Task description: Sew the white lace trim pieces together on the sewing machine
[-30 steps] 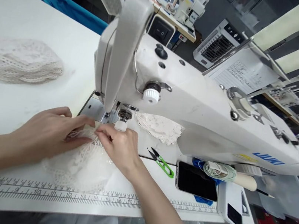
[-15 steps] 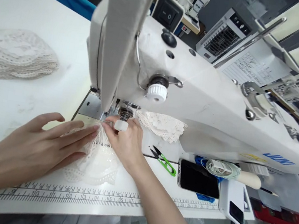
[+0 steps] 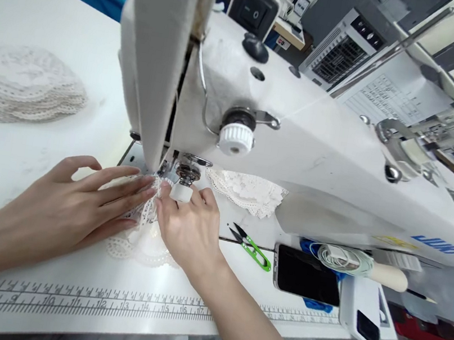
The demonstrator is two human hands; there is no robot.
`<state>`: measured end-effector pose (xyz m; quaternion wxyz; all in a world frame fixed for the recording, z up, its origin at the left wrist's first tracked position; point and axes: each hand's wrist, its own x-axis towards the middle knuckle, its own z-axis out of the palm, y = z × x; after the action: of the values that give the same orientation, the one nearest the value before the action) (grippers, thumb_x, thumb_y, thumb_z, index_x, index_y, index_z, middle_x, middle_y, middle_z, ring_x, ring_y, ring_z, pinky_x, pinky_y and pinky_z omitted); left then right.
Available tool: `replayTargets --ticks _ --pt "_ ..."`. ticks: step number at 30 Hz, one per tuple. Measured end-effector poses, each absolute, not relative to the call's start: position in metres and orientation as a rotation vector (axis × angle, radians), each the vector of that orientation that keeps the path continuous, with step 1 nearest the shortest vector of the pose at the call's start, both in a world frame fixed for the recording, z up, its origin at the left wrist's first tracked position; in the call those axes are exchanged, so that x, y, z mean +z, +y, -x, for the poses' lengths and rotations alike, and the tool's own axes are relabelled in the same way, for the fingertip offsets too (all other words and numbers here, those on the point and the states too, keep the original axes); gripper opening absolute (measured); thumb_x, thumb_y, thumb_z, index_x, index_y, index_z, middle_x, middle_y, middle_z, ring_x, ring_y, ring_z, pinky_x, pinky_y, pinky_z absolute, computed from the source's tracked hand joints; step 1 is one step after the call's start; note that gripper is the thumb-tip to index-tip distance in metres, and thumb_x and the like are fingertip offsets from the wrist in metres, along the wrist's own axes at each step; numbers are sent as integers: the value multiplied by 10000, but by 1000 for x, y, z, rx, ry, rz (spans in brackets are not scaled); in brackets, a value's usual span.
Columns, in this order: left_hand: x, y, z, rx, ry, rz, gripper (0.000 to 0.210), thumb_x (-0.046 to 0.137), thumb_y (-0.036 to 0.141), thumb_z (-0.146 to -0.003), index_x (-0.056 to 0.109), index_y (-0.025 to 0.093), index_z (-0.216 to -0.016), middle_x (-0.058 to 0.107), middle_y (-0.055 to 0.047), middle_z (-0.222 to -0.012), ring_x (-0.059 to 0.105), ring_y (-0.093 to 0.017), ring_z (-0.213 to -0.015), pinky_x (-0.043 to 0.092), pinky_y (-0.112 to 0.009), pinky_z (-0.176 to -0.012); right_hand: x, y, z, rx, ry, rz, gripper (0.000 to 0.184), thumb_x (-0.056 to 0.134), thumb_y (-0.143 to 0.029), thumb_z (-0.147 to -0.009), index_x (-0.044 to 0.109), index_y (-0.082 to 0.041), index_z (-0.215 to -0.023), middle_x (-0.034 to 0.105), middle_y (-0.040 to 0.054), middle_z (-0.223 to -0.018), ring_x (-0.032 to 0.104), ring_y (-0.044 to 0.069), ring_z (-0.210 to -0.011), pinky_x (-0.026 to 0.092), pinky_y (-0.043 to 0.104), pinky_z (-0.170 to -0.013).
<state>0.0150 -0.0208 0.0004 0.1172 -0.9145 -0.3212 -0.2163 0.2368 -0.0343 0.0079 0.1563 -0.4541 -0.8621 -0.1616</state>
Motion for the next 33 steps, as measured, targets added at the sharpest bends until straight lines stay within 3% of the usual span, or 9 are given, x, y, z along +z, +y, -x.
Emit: replayTargets --ticks 11,20,33 --pt "-3 -11 -17 -649 -953 2675 374 451 325 -1110 650 170 -1385 760 -105 -1306 670 -300 -1243 404 -468 -945 5 -26 -242 -564 -2449 1328 315 510 -289 -1108 782 -160 -1201 762 50 -808 664 195 -843 415 329 -706" --pt "-1 -13 -22 -636 -945 2637 393 409 320 -1120 665 134 -1352 752 -126 -1318 679 -300 -1212 407 -479 -929 7 -29 -238 -549 -2493 1404 366 455 -305 -1124 771 -157 -1234 773 96 -920 656 218 -949 443 355 -789" --pt "-5 -12 -22 -643 -969 2601 413 371 331 -1132 678 147 -1337 767 -98 -1292 679 -289 -1213 402 -476 -924 4 -29 -239 -717 -2521 1418 358 447 -309 -1128 739 -187 -1296 777 73 -954 655 196 -918 435 350 -787"
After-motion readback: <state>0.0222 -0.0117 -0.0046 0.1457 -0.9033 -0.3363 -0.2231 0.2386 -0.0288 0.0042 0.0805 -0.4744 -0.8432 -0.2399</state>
